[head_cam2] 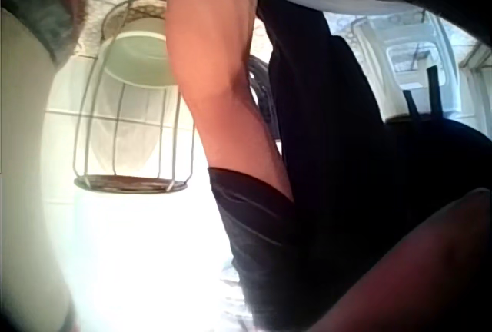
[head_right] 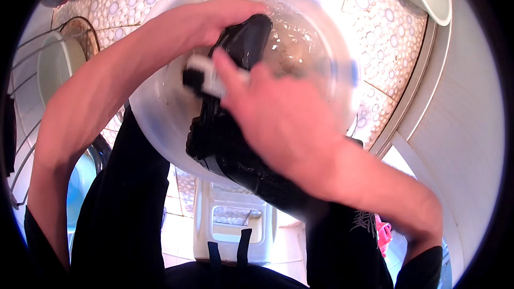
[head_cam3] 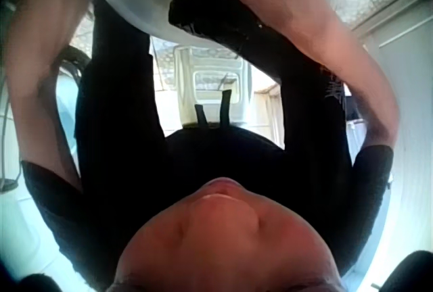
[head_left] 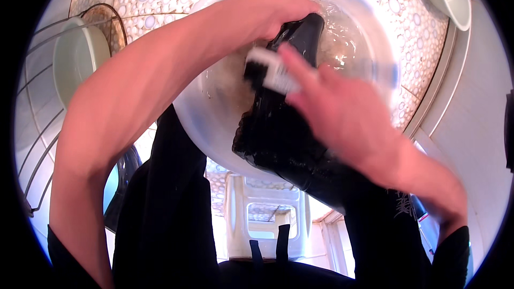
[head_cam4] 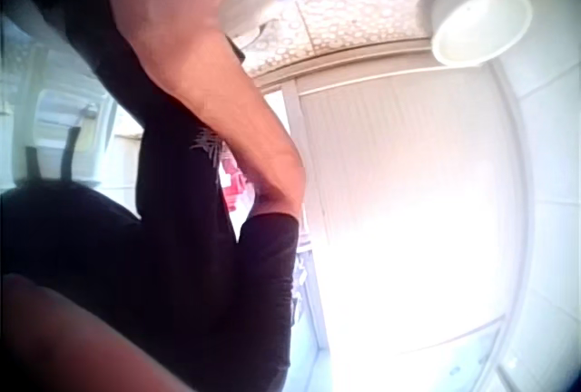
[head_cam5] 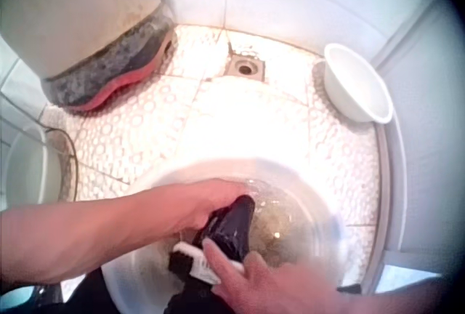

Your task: The person washes a black boot in a basin of water using a brush, alternating between scrubbing the boot's surface and removing debris from the sole by hand.

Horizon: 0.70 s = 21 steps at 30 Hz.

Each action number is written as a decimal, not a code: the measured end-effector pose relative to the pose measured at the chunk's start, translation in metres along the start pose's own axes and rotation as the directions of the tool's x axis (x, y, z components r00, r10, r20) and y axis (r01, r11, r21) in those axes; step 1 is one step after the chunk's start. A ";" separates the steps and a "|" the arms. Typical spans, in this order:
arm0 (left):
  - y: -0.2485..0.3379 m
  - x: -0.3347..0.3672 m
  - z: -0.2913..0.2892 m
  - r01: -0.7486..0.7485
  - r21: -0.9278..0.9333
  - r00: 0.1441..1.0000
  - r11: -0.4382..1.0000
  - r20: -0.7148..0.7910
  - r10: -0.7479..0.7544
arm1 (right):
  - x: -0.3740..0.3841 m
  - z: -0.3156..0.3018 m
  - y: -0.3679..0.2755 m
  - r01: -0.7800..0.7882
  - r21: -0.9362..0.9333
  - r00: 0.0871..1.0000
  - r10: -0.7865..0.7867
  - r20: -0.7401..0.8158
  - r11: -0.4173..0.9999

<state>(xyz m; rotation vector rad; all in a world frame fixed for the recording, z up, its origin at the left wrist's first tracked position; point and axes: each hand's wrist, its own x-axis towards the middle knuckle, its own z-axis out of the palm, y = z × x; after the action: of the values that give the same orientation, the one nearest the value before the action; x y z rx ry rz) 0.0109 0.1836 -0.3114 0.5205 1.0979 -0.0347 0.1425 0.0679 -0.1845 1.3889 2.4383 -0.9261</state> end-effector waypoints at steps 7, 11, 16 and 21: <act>0.006 -0.008 0.005 -0.041 0.098 0.999 0.994 0.014 0.039 | -0.007 0.009 0.019 0.026 0.020 0.992 -0.023 -0.124 0.999; -0.005 0.014 -0.012 0.017 -0.060 0.997 0.998 0.074 -0.012 | -0.016 0.006 0.012 -0.024 0.112 1.000 0.024 0.001 0.993; -0.011 0.023 -0.013 -0.072 -0.076 0.997 0.994 0.020 0.074 | -0.054 0.018 0.004 0.095 0.151 0.944 -0.137 0.299 0.984; -0.014 0.039 -0.016 0.090 -0.098 0.967 0.991 0.246 -0.064 | -0.049 0.010 0.026 0.151 0.136 0.979 -0.167 0.120 0.979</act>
<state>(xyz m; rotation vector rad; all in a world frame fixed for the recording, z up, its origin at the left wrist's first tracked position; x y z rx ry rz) 0.0121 0.1866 -0.3556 0.3650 0.8742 -0.1040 0.1894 0.0368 -0.1813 1.1410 2.4567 -1.1870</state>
